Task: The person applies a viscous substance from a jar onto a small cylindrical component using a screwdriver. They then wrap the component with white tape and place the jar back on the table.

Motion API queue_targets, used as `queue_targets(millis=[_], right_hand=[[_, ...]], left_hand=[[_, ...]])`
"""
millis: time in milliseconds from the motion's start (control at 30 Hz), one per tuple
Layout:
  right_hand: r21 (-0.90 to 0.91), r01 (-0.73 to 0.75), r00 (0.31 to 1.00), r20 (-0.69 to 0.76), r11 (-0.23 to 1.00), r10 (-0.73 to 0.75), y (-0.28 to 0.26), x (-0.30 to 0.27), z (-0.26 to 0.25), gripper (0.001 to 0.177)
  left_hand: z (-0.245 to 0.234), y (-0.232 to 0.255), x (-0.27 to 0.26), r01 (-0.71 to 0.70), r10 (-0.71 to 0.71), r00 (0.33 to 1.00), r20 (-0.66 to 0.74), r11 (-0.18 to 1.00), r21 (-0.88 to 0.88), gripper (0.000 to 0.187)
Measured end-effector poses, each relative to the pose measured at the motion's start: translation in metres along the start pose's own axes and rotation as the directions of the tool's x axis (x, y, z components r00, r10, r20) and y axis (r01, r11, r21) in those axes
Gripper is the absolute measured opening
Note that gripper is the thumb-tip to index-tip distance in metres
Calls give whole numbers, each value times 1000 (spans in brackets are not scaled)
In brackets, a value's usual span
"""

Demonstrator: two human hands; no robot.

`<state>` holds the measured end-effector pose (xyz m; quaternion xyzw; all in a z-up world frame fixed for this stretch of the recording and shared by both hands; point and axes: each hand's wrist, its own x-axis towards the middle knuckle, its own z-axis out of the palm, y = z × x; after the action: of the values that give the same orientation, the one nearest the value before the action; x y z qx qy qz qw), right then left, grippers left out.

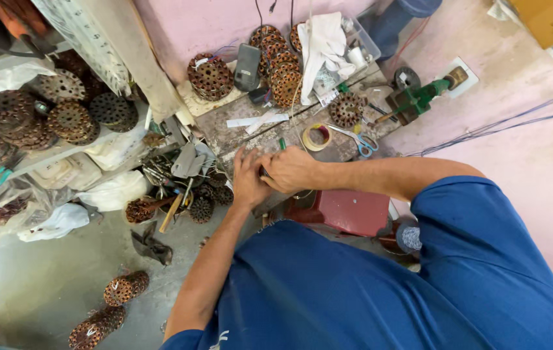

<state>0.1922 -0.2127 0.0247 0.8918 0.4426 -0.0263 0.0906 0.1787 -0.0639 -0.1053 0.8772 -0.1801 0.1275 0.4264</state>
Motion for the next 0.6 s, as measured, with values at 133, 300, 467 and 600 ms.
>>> queue_targets(millis=[133,300,467,600], right_hand=[[-174,56,997,56,983,-47,-12,7,6,32],[-21,339,862,-395,941,-319,-3,-4,-5,41],[-198,487,744,-416,850,-523,17,26,-10,26],[-103,-93,855,-517,990,27,-7,17,12,21]], left_hand=[[10,-14,-1,18,-17,1000,22,1000,-26,70],[8,-27,-7,-163,165,986,5,977,-137,75],[-3,-18,0,-262,257,965,-55,958,-115,40],[-10,-3,9,-75,73,996,-42,996,-44,58]])
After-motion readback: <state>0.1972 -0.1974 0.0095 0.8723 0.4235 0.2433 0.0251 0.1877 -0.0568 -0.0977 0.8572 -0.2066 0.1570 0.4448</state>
